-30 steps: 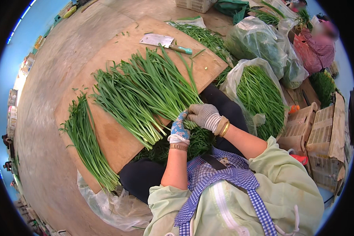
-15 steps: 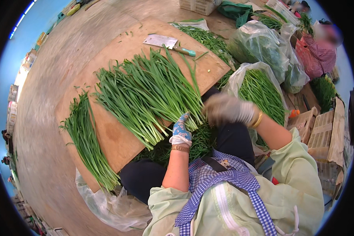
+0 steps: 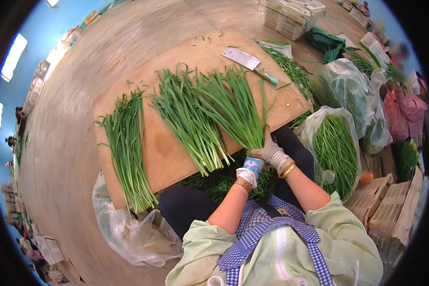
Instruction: The person sits on the floor and trims the ends of green onions using a knife on a wooden board. They gather the trimmed onions into bundles and place them on the board, repeating the process with additional bunches from nearby plastic bags.
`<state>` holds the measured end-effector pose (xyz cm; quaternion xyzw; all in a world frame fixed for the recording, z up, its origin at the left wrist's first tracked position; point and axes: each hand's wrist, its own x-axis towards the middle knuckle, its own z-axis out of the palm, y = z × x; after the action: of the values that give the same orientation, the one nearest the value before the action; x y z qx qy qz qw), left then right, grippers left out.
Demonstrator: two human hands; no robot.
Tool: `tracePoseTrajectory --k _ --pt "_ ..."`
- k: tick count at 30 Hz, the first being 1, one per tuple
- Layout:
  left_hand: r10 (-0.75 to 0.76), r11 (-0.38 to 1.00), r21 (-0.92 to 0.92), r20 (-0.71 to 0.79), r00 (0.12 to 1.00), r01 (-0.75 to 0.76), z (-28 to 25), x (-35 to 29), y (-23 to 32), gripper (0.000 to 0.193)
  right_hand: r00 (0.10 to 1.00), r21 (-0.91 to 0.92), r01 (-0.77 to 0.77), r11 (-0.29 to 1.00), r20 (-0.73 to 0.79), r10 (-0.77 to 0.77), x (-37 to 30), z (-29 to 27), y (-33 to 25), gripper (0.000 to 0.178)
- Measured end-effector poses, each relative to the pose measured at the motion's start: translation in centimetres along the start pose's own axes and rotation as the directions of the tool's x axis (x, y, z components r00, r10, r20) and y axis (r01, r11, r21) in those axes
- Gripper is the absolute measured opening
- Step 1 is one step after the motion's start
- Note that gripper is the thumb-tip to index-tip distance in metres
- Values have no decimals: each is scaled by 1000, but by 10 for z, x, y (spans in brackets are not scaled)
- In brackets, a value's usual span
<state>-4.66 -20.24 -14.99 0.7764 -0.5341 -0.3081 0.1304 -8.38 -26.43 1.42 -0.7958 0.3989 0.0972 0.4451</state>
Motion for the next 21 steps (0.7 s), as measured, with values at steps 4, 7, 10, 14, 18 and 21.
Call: tracePoseTrajectory --k 4,7,10,14,18,21 --pt "71 974 -200 -164 984 -104 -64 -56 66 51 999 -58 -43 997 0 43 -11 -25 1 122" --pt "-199 699 -685 86 976 203 -114 -85 89 69 975 262 212 942 -125 -185 7 -25 33 90" --pt "-149 656 -747 -270 951 -109 -142 -113 84 70 968 727 148 671 32 -248 -1 -48 3 52" --pt "-446 572 -709 -691 569 -412 -200 -152 53 45 982 731 188 656 -140 -126 -41 -71 -78 38" --pt "-704 693 -714 -700 122 -96 -222 -171 -7 49 951 650 310 694 -216 -223 5 -21 -94 47" --pt "-818 572 -804 -547 177 161 -198 -142 -36 67 940 188 315 930 -195 -279 39 24 -69 81"
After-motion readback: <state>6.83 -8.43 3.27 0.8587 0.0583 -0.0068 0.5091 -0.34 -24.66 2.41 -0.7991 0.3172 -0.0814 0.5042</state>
